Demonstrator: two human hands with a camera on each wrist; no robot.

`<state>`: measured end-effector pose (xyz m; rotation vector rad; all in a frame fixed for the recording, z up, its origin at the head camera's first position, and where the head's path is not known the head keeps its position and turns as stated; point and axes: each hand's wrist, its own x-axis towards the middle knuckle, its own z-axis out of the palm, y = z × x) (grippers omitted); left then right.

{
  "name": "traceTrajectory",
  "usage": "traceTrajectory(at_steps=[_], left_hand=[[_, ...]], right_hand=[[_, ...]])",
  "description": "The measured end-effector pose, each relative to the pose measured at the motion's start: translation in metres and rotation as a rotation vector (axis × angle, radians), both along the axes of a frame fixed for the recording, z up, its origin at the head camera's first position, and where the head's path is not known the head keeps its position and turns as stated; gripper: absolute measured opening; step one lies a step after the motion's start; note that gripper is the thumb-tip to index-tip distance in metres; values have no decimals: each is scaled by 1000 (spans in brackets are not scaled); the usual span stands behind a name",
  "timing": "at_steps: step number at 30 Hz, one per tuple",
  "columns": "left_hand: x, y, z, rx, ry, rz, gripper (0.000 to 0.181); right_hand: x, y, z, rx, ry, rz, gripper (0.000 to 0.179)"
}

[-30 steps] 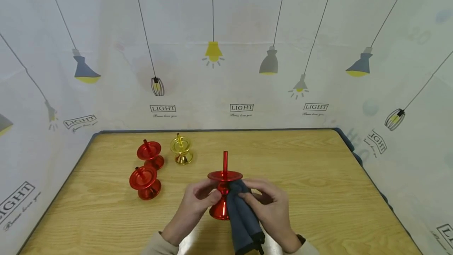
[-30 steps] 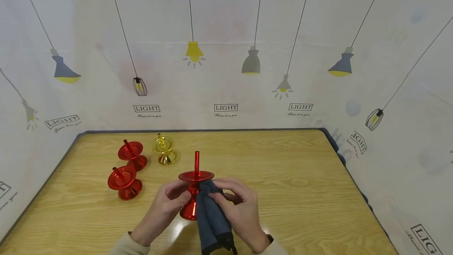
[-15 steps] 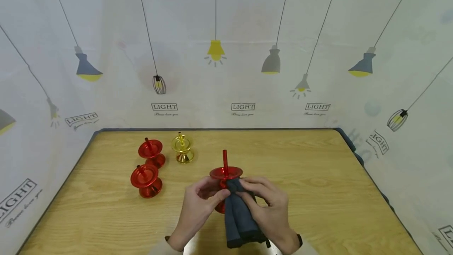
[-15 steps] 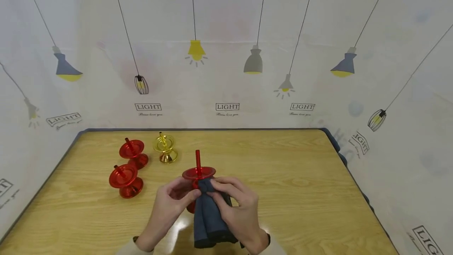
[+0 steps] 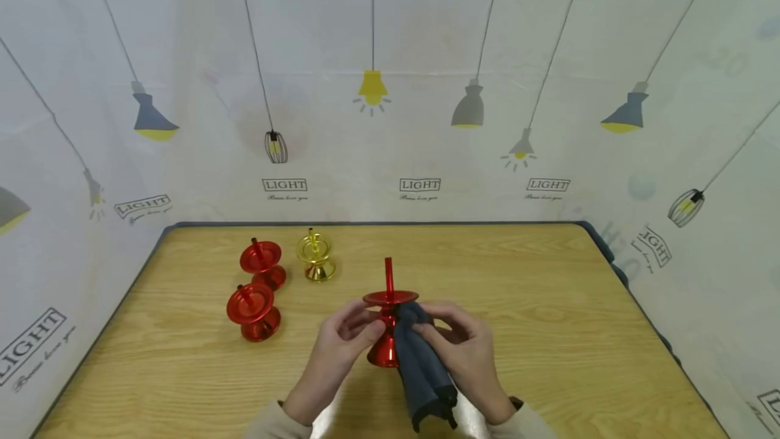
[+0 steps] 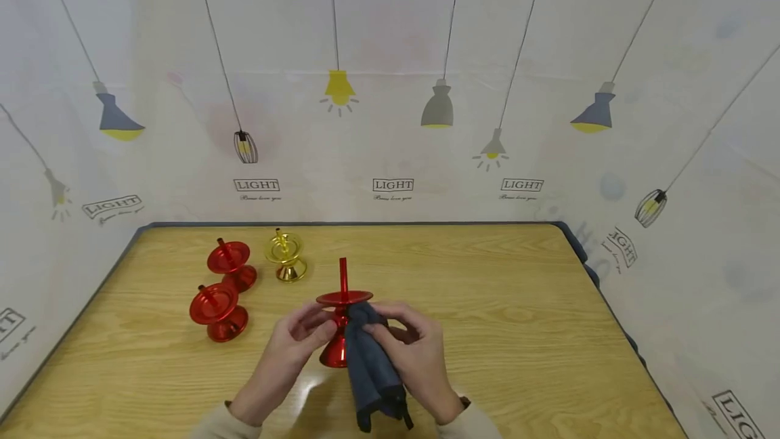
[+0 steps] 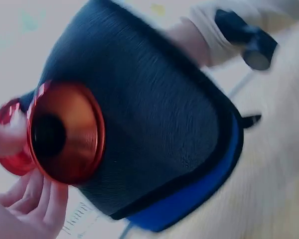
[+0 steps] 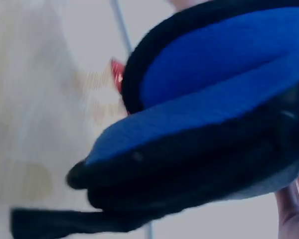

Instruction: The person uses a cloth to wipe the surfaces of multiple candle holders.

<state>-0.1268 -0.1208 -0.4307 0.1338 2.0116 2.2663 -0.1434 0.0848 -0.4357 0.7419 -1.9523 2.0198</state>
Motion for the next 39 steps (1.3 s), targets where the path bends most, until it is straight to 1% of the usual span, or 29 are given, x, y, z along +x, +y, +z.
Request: traceTrajectory(at_steps=[2,4,6,8,10,11,14,16,17,18,19,21,24,25,27,29,31,33,35,37,39], left_hand=[[1,5,1,-49,46,75,32],[1,8,2,-73,83,114,24],[1,10,2,-73,94,127,21],[0,9,1,-51,77,116,22],[0,6,0,-8,48,71,28],[0,5,0,23,36,36,31],[1,-2,-2,149,5,-114,43],[1,-5,-3,202,-1,-194,50],[1,-7,-3,211,1,-214,52],[2,-7,-2,199,6,-215,52],[1,-8,-1,178,3,-198,53],[1,-6,1,101,18,-122,49],[2,-2,4,-22,64,-5,38],[3,-1,5,-42,82,18,35],[4,2,6,-75,121,45,29],[4,4,7,-65,117,50,29],[4,4,6,-32,86,30,33],[3,2,5,6,49,-10,37],[3,-2,2,54,26,-82,41],[3,-5,-2,103,22,-162,44],[3,-8,-5,141,22,-215,45]], right_hand=[[1,-1,2,56,93,-57,28],[2,-2,5,109,192,-109,32],[3,-4,7,130,264,-133,36],[4,-4,9,117,292,-127,38],[5,-5,8,57,296,-83,40],[5,-4,7,20,284,-57,40],[5,-3,4,-98,216,39,38],[4,-2,3,-144,155,81,36],[4,-2,2,-152,129,90,34],[3,-1,2,-156,107,97,33],[3,-1,1,-155,97,97,32],[2,-1,1,-129,108,71,32],[2,-2,2,-48,179,6,37],[2,-2,2,-23,214,-15,39],[3,-2,4,25,278,-45,42],[4,-2,7,45,323,-52,44],[5,-2,8,26,349,-30,44],[5,-2,7,-16,339,1,44],[6,-1,5,-70,293,37,42],[6,1,2,-125,216,81,39],[6,2,-1,-158,142,111,35]])
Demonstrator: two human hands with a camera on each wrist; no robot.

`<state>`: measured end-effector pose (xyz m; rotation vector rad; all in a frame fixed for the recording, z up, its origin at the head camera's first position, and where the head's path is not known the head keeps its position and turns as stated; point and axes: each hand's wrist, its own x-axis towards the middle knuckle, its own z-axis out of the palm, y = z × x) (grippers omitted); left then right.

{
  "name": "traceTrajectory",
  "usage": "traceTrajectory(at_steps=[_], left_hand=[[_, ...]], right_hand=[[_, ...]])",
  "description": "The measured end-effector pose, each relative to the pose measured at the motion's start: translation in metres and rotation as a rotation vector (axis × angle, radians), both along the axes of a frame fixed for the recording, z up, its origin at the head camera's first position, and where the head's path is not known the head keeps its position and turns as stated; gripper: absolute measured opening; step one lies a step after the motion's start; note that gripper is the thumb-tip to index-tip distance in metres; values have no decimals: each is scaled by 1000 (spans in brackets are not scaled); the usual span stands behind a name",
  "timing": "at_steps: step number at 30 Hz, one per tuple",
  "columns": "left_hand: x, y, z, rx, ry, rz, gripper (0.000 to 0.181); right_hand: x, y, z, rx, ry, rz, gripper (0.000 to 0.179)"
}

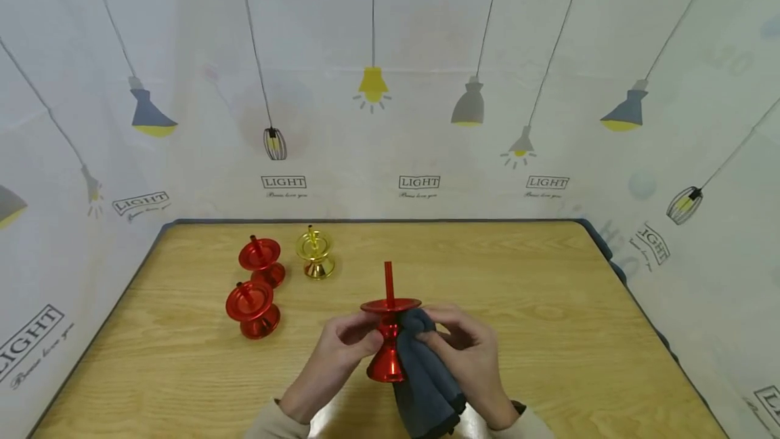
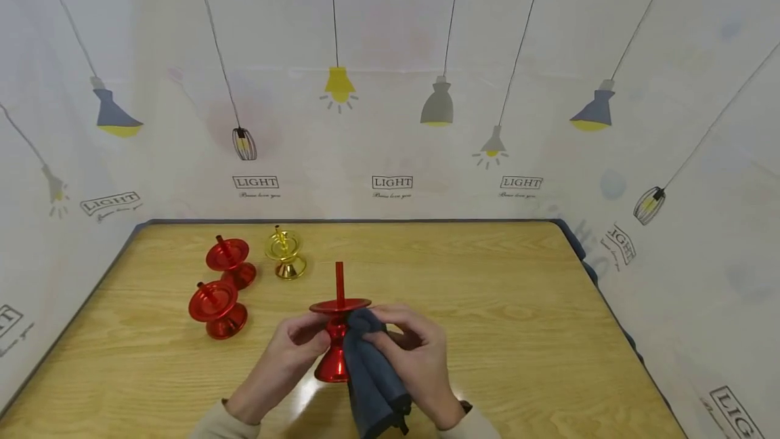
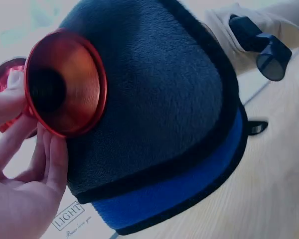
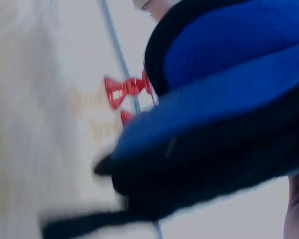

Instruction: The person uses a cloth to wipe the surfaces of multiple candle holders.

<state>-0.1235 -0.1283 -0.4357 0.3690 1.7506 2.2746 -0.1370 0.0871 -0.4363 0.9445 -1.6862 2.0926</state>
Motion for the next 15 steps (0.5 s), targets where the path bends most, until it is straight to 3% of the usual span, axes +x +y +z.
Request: traceTrajectory(at_steps=[2,5,9,12,15], left_hand=[[0,-1,0,-12,5,-2,45],[2,2,3,-88,19,81,41],[4,7,7,-157,143,197,27],[6,10,6,-154,276,218,22],[7,10,6,-135,298,203,27]], right_hand=[[-1,1,-3,-17,-45,22,32],[-1,3,-4,-7,-69,0,31],[2,3,4,71,28,-83,37],[6,1,11,139,154,-157,44],[11,0,14,174,208,-203,47]])
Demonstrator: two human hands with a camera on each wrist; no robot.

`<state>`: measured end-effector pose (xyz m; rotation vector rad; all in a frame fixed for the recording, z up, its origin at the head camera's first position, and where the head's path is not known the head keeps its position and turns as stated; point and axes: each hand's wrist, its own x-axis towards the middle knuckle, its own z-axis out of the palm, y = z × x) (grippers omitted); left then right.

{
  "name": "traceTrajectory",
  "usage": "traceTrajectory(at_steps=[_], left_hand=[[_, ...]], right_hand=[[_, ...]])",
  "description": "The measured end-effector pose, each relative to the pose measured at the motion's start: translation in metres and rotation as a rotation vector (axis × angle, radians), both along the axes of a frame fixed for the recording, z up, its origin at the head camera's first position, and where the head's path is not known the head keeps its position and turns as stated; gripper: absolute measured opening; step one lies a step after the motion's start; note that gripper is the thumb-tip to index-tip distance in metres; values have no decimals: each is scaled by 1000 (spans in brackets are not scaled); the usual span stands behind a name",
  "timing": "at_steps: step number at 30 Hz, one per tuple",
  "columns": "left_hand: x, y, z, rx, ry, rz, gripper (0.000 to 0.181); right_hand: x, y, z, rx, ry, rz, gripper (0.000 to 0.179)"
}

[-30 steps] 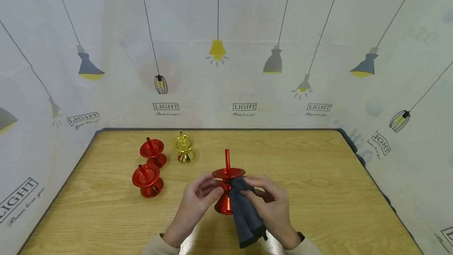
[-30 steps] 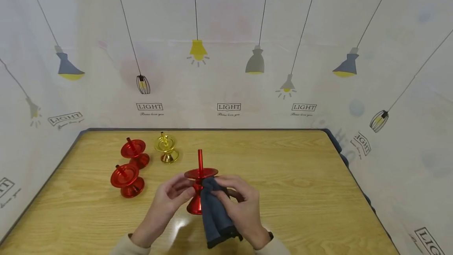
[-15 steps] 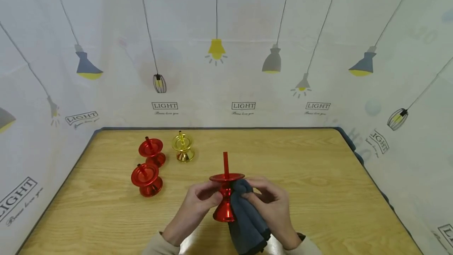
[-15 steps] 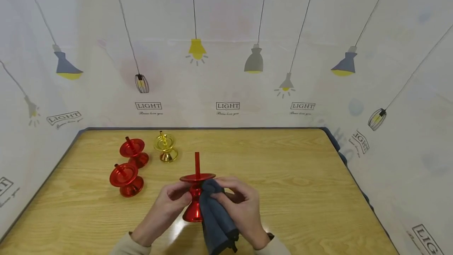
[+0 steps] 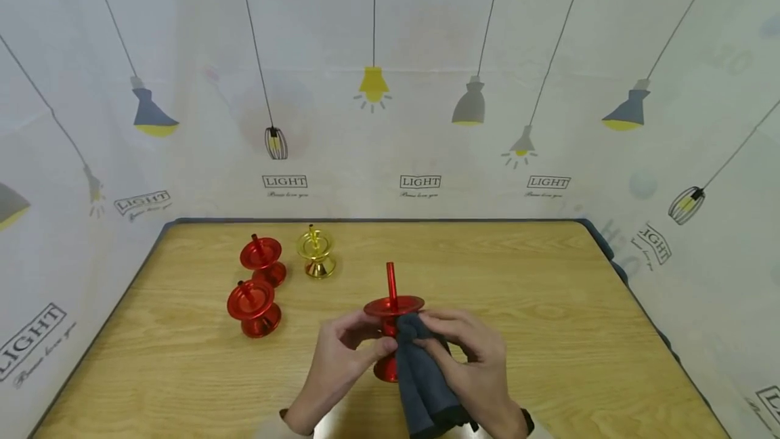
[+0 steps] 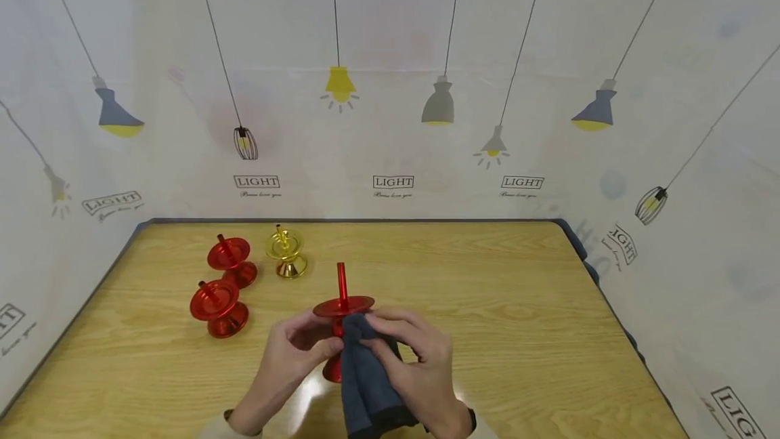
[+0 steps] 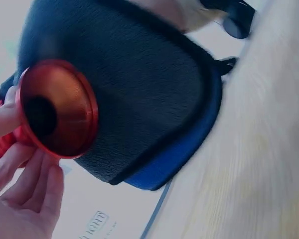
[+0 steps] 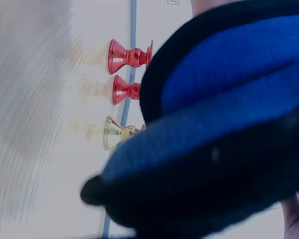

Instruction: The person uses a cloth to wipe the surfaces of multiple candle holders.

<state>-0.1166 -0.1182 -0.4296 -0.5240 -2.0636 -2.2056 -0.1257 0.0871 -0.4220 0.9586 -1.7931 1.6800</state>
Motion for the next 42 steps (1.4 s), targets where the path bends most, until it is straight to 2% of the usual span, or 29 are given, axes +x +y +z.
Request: traceTrajectory(at_steps=[3,6,8,11,13,15,18,21,24,27,29,31,36,39,42], left_hand=[[-1,-4,0,36,-92,-55,36],[-1,-10,0,77,-200,-136,43],[-1,-12,-1,92,-247,-177,47],[0,-12,0,88,-277,-166,50],[1,-10,0,73,-272,-119,46],[1,-8,0,57,-237,-61,39],[2,-5,0,42,-127,-11,29],[1,-1,0,41,-46,13,27],[-1,2,1,37,-45,43,32],[-2,2,2,46,-104,45,36],[-1,-1,3,63,-153,14,38],[-1,-4,3,94,-186,-52,40],[1,-10,3,150,-179,-218,39],[4,-8,6,127,-163,-191,38],[8,-3,9,70,-145,-59,35]], right_hand=[[2,-2,-1,-45,-8,40,45],[1,-3,-5,-124,-85,125,41],[0,-3,-8,-173,-164,179,39],[-2,-1,-12,-207,-259,203,35],[-3,0,-13,-205,-297,190,32],[-4,0,-12,-187,-286,164,32],[-5,-1,-9,-141,-207,129,35],[-5,-1,-6,-83,-90,83,41],[-5,-3,-4,-32,1,30,44],[-4,-5,-4,-32,39,22,44],[-5,-5,-5,-59,20,56,44],[-5,-4,-7,-100,-30,118,43],[-6,2,-7,-164,-224,236,37],[-4,3,-6,-157,-268,213,34],[-2,0,-6,-151,-216,156,37]])
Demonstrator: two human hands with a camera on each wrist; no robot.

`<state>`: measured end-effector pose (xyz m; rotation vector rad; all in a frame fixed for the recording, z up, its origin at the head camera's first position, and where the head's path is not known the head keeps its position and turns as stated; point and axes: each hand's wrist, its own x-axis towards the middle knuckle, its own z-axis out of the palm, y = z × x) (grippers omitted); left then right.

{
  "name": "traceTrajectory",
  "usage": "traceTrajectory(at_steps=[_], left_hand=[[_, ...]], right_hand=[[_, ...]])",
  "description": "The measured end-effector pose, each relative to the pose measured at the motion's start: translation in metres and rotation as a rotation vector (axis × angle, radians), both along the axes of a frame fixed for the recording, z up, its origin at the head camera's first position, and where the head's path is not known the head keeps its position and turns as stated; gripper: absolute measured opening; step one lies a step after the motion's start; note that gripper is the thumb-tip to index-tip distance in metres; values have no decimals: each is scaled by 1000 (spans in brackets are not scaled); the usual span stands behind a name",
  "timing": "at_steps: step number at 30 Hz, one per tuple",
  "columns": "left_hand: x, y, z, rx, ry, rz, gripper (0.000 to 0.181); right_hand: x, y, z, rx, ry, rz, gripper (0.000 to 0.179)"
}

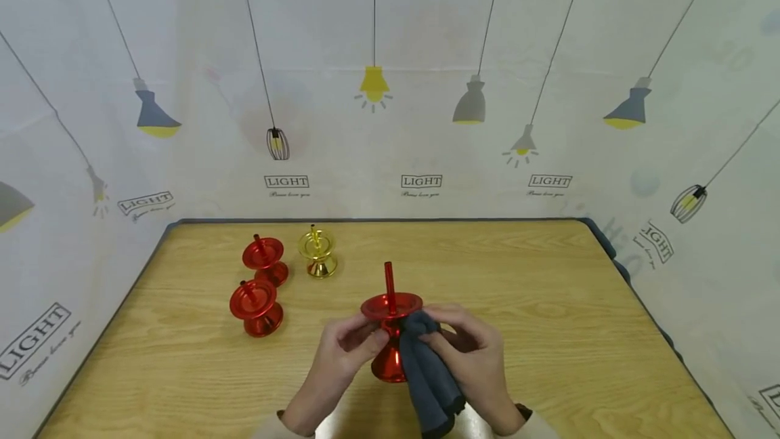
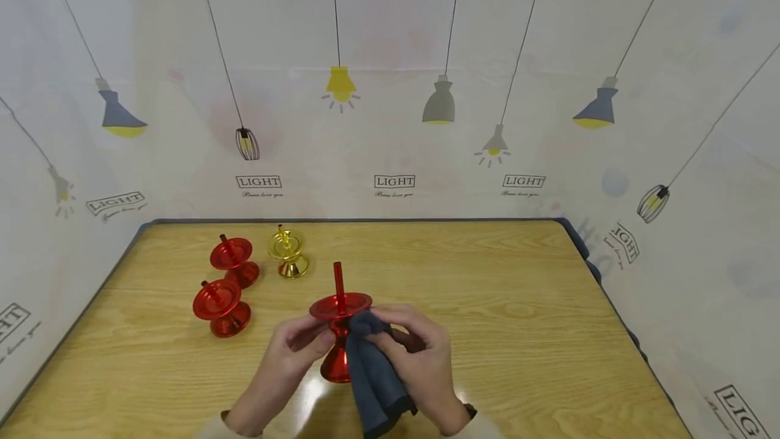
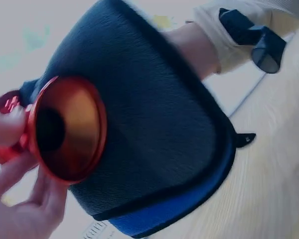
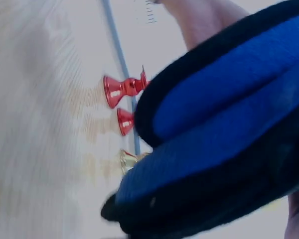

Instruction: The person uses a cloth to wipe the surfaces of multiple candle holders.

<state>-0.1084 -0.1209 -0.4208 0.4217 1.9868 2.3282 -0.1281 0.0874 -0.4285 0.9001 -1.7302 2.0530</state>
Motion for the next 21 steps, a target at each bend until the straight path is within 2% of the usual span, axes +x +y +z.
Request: traceTrajectory(at_steps=[3,5,7,10,13,18,21], left_hand=[[3,7,3,-41,38,130,28],[4,11,4,-52,71,184,25],[3,13,5,-59,73,215,22],[0,13,4,-66,30,214,23],[-4,9,0,-41,-33,159,28],[-8,3,-7,35,-80,-4,41],[-8,1,-7,44,-123,-70,47]], right_hand=[[1,-2,1,-2,99,-52,41],[2,-4,2,10,157,-84,43],[2,-5,3,19,192,-99,44],[3,-7,4,23,195,-110,44],[3,-7,2,-1,135,-96,42],[-1,-1,-3,-19,-26,-30,34],[-4,3,-6,-20,-99,7,29]])
